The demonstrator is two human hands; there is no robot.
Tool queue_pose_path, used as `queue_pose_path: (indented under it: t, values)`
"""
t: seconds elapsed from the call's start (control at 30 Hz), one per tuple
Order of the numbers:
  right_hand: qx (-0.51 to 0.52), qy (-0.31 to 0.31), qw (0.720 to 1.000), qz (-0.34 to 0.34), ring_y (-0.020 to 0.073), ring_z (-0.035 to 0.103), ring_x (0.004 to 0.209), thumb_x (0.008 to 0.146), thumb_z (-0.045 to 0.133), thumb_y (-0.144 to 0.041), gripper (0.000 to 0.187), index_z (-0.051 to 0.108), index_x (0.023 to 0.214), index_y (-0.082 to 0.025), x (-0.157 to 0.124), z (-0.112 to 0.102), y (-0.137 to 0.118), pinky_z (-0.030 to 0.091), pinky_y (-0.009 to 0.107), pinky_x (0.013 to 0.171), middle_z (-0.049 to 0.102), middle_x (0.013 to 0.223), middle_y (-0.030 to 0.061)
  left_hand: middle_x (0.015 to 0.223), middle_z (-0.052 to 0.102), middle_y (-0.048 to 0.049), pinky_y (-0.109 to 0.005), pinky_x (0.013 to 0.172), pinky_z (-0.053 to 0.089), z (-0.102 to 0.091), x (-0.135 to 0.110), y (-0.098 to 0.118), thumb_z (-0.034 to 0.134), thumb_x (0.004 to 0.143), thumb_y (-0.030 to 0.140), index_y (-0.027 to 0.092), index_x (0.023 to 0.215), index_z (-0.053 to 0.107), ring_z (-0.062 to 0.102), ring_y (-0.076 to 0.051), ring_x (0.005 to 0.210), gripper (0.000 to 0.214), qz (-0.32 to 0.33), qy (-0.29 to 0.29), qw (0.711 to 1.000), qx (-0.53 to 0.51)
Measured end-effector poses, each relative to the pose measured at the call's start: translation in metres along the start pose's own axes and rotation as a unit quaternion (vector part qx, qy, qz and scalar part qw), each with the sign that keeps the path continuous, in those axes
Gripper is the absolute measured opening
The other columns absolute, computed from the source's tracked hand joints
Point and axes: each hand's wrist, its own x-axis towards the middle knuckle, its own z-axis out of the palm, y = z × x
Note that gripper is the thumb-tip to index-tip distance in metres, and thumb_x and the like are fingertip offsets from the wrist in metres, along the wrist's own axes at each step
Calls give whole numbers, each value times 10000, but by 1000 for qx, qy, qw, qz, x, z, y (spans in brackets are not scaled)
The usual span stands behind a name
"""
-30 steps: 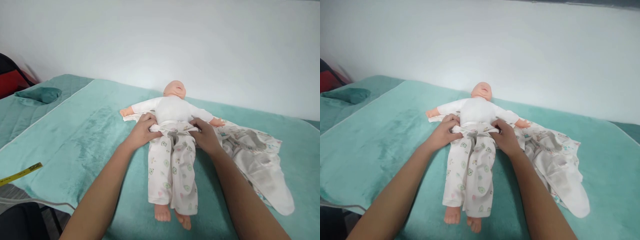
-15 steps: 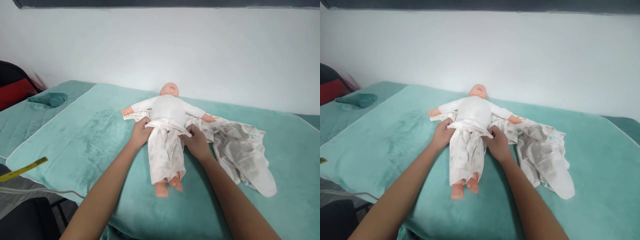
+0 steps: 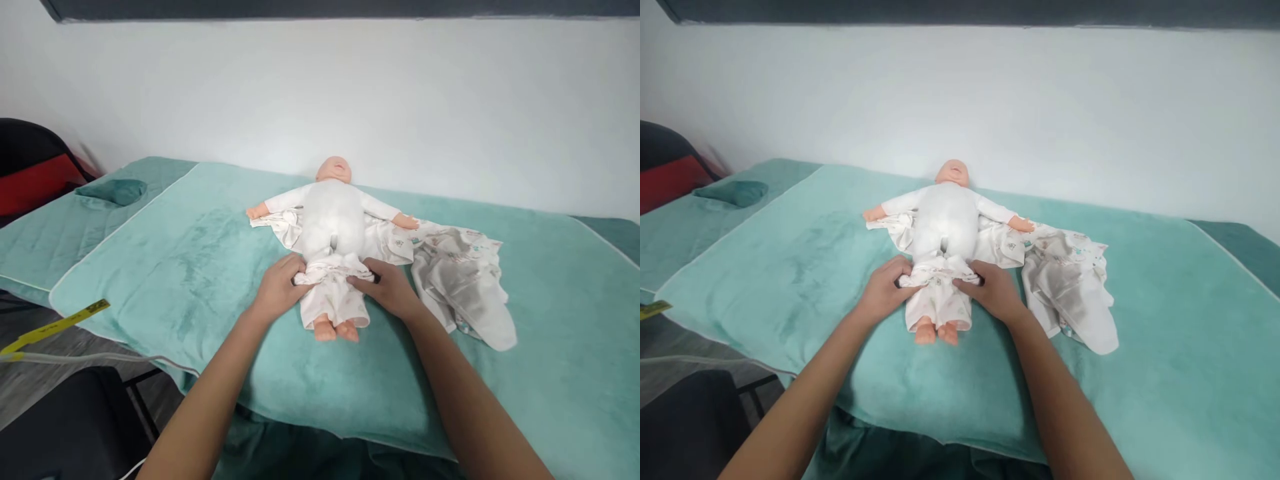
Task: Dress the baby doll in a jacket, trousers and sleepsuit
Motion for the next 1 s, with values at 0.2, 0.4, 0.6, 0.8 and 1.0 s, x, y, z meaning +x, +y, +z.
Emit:
queue_pose_path:
  t: [0.2,0.4,0.6,0.8,1.0]
  values:
    - [92,84,989,75,149,449,704,803,615,-519,347,450,731,-222,-4,18,-10,366,266,628,459,689,-50,686,478,57,-251,649,386,4,-4,6,622,783,303,210,782,470,463,-130,674,178,-165,86,982,-41]
    - [120,-29,991,56,224,570,1006,686,775,-477,728,409,1256,-209,-35,10,-12,488,371,874,559,1125,68,1344,494,-103,-389,1076,409,-15,-33,22,776,715,424,218,1368,429,488,-257,1268,768,-106,-81,983,-123]
    - [79,-74,994,4,405,260,1456,507,914,-476,1259,208,1533,-290,-71,11,-21,296,547,1160,254,1578,158,1583,142,-173,-519,1187,296,-12,-70,38,907,526,500,288,1576,132,198,-403,1491,1323,-33,-158,986,-32]
    - [33,-17,999,1,391,240,1467,495,909,-514,1341,140,1550,-209,-73,29,-24,262,548,1182,288,1552,205,1488,283,-220,-558,1130,339,13,-76,37,839,654,462,205,1548,255,301,-424,1425,1098,23,-70,991,109]
    - [74,-10,997,4,324,492,1282,615,855,-499,952,384,1384,-194,-75,22,-39,417,464,1063,500,1387,160,1230,506,-166,-504,996,458,7,-70,41,766,715,459,177,1508,329,531,-350,1171,948,24,-48,994,96]
